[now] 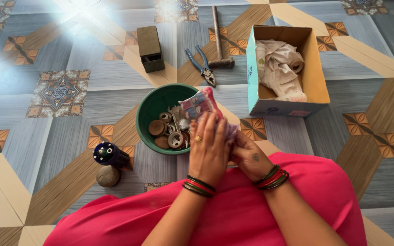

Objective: The person assembles a small cylindrical object using a screwdriver, then places it into a small container. They then pick up a small plastic bag and wrap it with a purple cloth, placing the wrapped item into a green bowl. Finally, they remove items from a cardboard box and place them into the bowl.

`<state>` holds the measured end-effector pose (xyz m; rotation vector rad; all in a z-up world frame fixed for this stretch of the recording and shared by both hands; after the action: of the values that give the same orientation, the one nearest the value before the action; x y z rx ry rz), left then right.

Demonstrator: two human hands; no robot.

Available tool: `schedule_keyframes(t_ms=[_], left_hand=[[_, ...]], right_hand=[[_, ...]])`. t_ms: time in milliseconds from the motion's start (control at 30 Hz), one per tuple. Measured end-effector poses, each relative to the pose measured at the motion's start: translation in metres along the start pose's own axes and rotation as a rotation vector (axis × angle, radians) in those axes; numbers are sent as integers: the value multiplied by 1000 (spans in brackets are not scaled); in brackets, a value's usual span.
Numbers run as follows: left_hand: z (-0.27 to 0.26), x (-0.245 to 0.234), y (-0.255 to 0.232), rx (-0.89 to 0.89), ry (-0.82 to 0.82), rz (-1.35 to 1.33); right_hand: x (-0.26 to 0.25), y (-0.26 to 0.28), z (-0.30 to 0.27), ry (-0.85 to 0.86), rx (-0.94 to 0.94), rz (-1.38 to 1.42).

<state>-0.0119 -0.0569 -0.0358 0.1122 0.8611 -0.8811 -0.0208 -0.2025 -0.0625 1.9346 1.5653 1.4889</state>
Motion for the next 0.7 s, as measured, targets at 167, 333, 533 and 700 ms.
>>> schedule_keyframes(t_ms=[167,333,533,700], left_hand=[[4,-14,47,-236,-5,105],[3,-31,73,-531,-213,-258],[-1,-10,-1,-349,-95,-386],[-1,-8,9,-321,-252,-350]], right_hand=[[14,3,-11,143,47,-169],[29,8,-16,151,53,-176],[20,22,-15,47,-30,24],[17,22,-16,76,28,4]])
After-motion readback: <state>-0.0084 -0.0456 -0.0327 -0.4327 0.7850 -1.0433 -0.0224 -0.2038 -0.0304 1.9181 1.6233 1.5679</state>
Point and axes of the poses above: each hand's wrist, its own z-axis towards the middle knuckle, its own x-axis out of the palm, y = z × x, the point moved 2 cm from there along z, towards the middle knuckle, and after that the axes turned 15 degrees about x, right-handed, at the moved point
